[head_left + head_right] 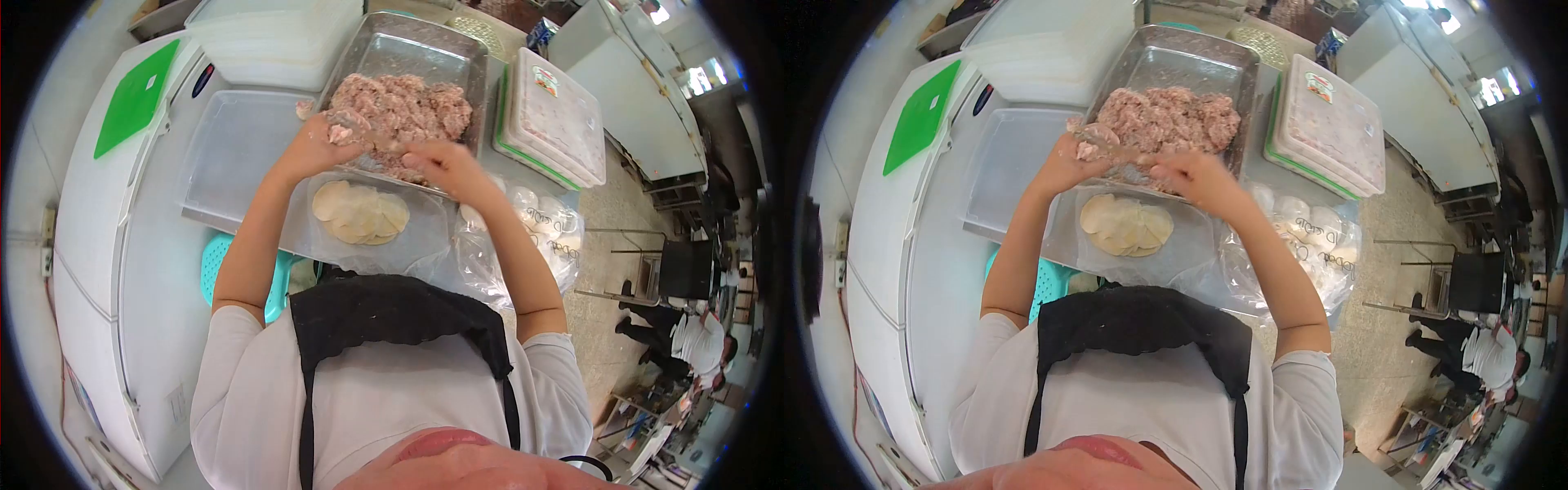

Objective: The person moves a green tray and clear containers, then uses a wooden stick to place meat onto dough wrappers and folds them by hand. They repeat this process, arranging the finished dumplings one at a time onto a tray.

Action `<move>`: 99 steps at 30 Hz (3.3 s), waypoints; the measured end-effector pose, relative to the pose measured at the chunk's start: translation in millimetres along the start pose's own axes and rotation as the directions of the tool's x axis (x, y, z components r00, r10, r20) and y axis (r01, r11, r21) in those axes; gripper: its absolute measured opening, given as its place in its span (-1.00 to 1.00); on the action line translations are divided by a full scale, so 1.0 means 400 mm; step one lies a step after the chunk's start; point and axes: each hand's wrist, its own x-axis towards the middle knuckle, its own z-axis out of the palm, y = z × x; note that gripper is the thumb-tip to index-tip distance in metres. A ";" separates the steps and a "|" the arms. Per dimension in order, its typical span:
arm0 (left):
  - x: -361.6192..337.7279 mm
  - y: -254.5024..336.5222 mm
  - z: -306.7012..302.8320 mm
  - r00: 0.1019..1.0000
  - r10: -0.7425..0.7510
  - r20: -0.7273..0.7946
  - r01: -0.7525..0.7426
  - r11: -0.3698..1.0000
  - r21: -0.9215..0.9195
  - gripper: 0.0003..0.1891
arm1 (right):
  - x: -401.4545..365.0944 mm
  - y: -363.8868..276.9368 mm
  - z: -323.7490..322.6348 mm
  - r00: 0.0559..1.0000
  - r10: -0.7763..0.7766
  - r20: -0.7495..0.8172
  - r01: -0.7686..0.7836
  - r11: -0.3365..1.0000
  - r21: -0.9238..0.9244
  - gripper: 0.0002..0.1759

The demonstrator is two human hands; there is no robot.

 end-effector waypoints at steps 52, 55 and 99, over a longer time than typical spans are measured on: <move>-0.030 -0.023 -0.144 0.976 -0.070 0.207 0.086 0.994 -0.070 -0.37 | 0.011 -0.242 -0.016 0.995 0.021 -0.097 -0.070 0.848 -0.525 -0.74; -0.026 -0.039 -0.194 0.916 -0.185 0.357 0.245 0.961 -0.131 -0.34 | 0.039 -0.256 0.082 0.997 -0.029 -0.078 -0.003 0.927 -0.376 -0.69; -0.100 -0.004 0.016 0.941 -0.054 0.335 0.109 0.983 -0.145 -0.44 | 0.032 0.024 -0.032 0.988 0.151 -0.029 -0.093 0.431 -0.898 -0.79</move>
